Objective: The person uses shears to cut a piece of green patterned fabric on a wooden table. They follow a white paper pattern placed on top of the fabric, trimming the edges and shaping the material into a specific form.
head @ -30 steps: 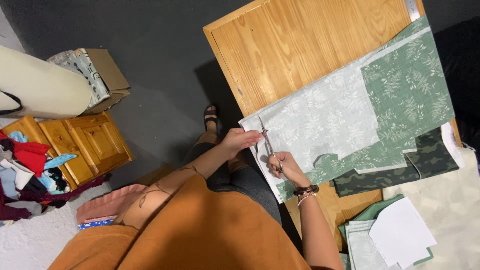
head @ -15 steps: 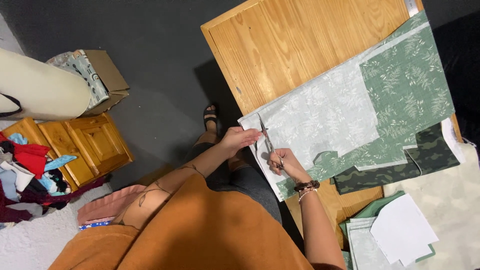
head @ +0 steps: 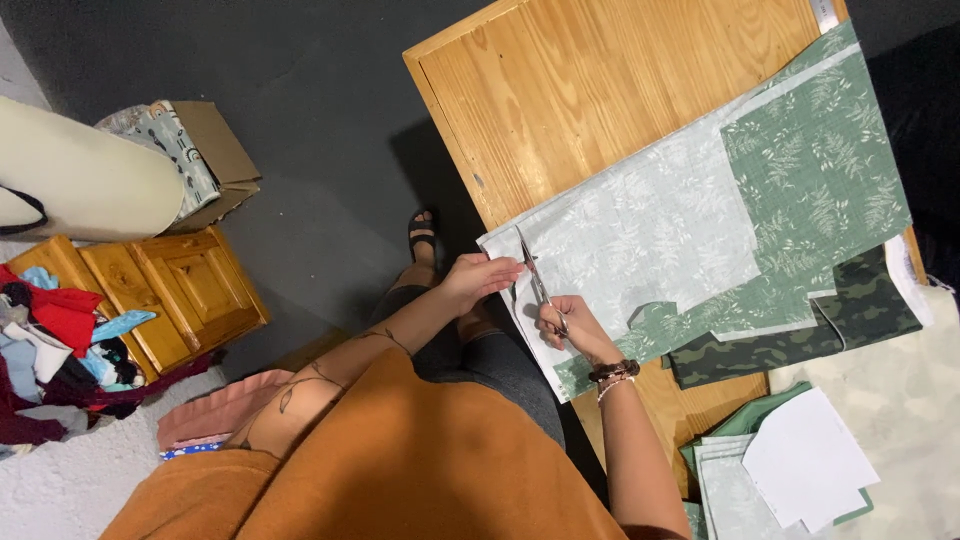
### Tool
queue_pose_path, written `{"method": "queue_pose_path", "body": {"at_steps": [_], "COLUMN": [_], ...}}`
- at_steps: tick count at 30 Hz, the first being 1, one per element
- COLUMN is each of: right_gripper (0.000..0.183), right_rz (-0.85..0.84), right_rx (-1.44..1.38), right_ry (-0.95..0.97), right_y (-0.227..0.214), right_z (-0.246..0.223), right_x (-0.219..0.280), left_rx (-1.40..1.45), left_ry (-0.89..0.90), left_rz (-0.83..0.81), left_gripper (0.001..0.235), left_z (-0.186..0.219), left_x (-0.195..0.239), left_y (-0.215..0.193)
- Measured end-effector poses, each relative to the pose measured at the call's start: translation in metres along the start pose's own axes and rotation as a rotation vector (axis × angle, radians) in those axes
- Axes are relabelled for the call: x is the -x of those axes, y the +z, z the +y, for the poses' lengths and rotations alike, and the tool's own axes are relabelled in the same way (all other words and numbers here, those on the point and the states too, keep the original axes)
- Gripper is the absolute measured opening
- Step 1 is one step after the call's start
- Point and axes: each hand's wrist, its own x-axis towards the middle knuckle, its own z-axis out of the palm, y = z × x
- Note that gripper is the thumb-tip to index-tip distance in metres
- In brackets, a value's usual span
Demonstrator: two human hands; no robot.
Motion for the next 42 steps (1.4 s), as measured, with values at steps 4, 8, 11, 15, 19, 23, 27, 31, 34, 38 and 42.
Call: {"method": "queue_pose_path", "body": {"at_steps": [4,8,11,15,19,23,27,31,34,38,42], "right_gripper": [0.054,0.052,0.053,0.049,0.049,0.050,0.061,0.076,0.076,0.079,0.082], "right_rz": [0.011,0.043,0.066,0.136,0.406,0.551,0.655,0.802,0.944,1.255,1.567], "right_rx": [-0.007,0.012,0.033,0.117,0.256,0.334,0.228,0.249,0.189,0.202,0.313], "right_ry": [0.007,0.034,0.034,0.039,0.101,0.194,0.174,0.287,0.387,0.495,0.410], "right_y": [0.001,0.000,0.008,0.028,0.050,0.047,0.080,0.136,0.176,0.221,0.247], "right_z": [0.000,0.005,0.001,0.001,0.013,0.061,0.032,-0.038,-0.064,-0.100,-0.042], "right_x": [0.000,0.001,0.004,0.006,0.000,-0.027,-0.026,-0.010,-0.026,-0.056,-0.120], "left_rx": [0.003,0.002,0.004,-0.105,-1.059,-1.825,-1.951,-2.120,-2.242,-2.371,-2.390], "left_ry": [-0.002,0.003,-0.005,-0.012,-0.008,0.154,0.246,0.375,0.407,0.508,0.550], "left_rz": [-0.002,0.007,0.005,-0.051,-0.173,-0.118,-0.261,-0.477,-0.683,-0.908,-1.051], "left_gripper": [0.034,0.036,0.037,0.040,0.041,0.033,0.035,0.022,0.016,0.012,0.012], "left_z": [-0.002,-0.002,0.002,0.005,0.039,0.111,0.158,0.194,0.227,0.262,0.278], "left_x": [-0.003,-0.002,0.005,0.002,0.015,0.055,0.029,0.008,-0.001,-0.027,-0.048], "left_y": [-0.001,-0.001,0.000,-0.010,-0.018,0.005,0.016,0.036,0.037,0.037,0.030]}}
